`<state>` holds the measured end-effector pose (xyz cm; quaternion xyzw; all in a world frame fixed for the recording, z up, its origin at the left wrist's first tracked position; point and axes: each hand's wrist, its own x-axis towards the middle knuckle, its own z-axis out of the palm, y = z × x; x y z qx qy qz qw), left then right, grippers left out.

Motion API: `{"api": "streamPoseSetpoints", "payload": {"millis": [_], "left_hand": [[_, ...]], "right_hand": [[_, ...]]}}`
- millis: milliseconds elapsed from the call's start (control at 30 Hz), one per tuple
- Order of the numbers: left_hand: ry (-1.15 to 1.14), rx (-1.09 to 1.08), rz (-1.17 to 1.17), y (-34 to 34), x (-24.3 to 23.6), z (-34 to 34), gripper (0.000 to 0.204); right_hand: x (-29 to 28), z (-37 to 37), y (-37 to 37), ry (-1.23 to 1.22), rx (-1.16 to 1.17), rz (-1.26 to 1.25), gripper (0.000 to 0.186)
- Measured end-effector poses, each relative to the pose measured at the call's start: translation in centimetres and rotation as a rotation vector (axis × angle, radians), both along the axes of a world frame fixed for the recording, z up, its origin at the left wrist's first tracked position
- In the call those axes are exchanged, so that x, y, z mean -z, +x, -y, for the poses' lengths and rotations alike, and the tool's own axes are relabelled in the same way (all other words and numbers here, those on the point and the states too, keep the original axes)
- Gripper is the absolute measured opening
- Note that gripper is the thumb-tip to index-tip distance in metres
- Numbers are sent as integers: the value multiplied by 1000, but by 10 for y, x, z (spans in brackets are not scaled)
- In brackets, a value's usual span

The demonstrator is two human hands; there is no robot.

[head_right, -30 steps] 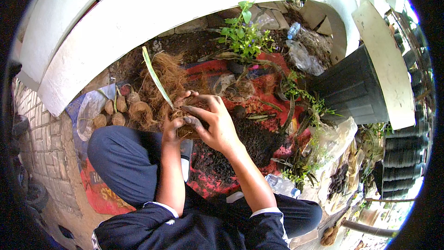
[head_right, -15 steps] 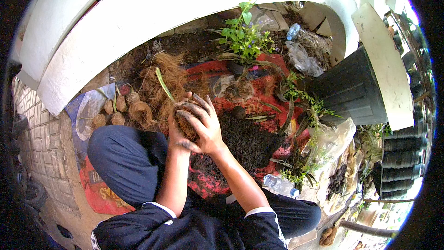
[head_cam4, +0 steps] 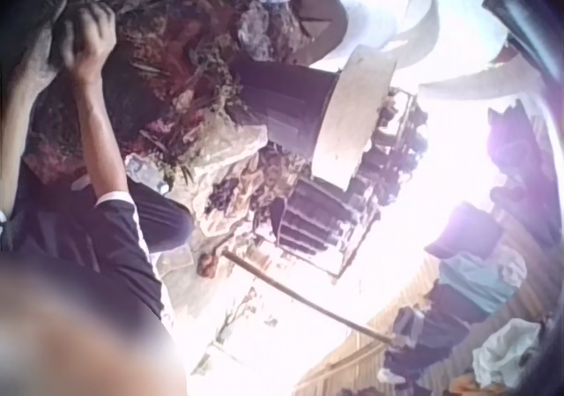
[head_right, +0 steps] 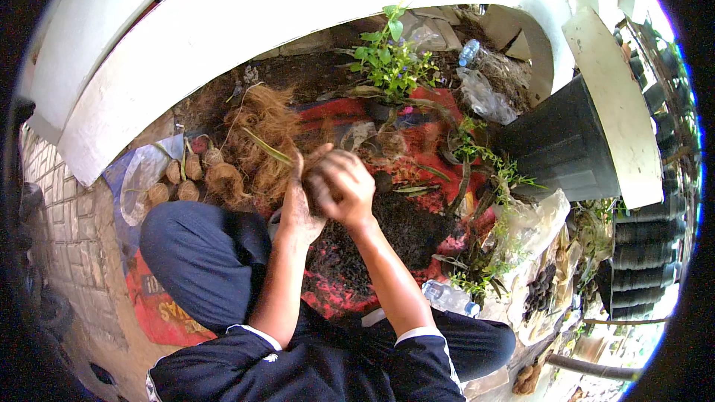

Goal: The person sits on a mat and wraps a coconut with a sprout using coconut fiber and twine. They first pack fiber around the base of the sprout, then tie the bundle with twine, adjusting the wrap to secure it.

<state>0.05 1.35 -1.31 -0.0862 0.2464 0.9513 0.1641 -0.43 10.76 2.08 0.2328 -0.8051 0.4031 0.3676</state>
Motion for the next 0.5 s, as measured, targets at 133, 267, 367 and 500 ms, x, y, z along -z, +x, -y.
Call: {"api": "streamPoseSetpoints", "payload": {"millis": [133,267,367,500], "left_hand": [[-371,-109,-350,-5,-13,-4,61],[-456,-270,-468,-7,-4,-4,52],[-403,-304,-331,-1,5,-3,41],[-267,-372,-25,11,3,-2,33]], "right_hand": [[8,6,4,-789,174,584,19],[6,20,9,-1295,-78,816,30],[8,32,5,-1117,32,762,39],[12,26,13,-948,-345,697,64]]}}
